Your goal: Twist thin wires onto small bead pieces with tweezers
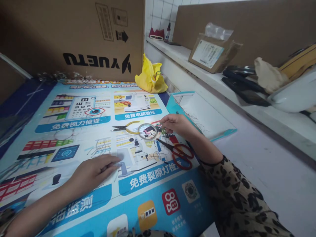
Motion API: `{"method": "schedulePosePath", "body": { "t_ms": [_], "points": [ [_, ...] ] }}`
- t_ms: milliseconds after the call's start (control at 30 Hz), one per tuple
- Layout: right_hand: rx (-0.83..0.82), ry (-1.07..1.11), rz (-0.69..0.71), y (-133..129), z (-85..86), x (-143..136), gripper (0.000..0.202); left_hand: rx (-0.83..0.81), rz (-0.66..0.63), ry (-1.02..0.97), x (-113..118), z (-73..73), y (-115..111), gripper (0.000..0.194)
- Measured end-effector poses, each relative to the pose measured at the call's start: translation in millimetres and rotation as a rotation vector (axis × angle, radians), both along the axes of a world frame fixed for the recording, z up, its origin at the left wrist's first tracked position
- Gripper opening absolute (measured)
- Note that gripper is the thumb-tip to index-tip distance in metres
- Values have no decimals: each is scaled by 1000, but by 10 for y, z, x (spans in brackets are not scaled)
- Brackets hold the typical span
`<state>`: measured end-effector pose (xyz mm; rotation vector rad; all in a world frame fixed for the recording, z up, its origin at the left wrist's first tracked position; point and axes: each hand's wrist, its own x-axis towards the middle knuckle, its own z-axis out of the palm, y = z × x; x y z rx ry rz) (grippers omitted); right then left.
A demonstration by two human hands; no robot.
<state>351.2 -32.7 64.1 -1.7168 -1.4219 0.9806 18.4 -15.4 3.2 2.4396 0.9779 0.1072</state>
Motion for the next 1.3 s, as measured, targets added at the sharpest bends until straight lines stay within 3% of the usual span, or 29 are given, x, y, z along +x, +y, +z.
{"method": "schedulePosePath", "body": {
  "t_ms": [300, 467, 567, 667, 733, 833, 900, 1067, 1300],
  "points": [
    [13, 421, -22, -121, 64, -173, 20, 10, -1, -4, -14, -19, -7, 35],
    [-83, 451, 114, -176, -5, -203, 16, 5, -10, -16, -13, -19, -1, 35],
    [-156, 180, 232, -189, -50, -185, 15, 7, -8, -18, -16, -17, -2, 34],
    [-167, -310, 292, -187, -45, -112, 14, 12, -6, -23, -21, -19, -7, 34],
    [-148, -620, 265, -182, -26, -49, 16, 13, -2, -23, -22, -24, -8, 34],
    [-85, -948, 117, -168, -17, 4, 20, 11, 3, -19, -16, -33, -3, 34],
    [-35, -1021, 105, -155, -43, -19, 23, 12, 3, -17, -9, -33, 1, 34],
    [115, -920, 303, -98, -219, -212, 21, 1, -1, -2, -6, -9, -5, 33],
    [150, -1030, 293, -34, -398, -321, 19, 3, -10, 6, -5, 3, -6, 34]
  ]
}}
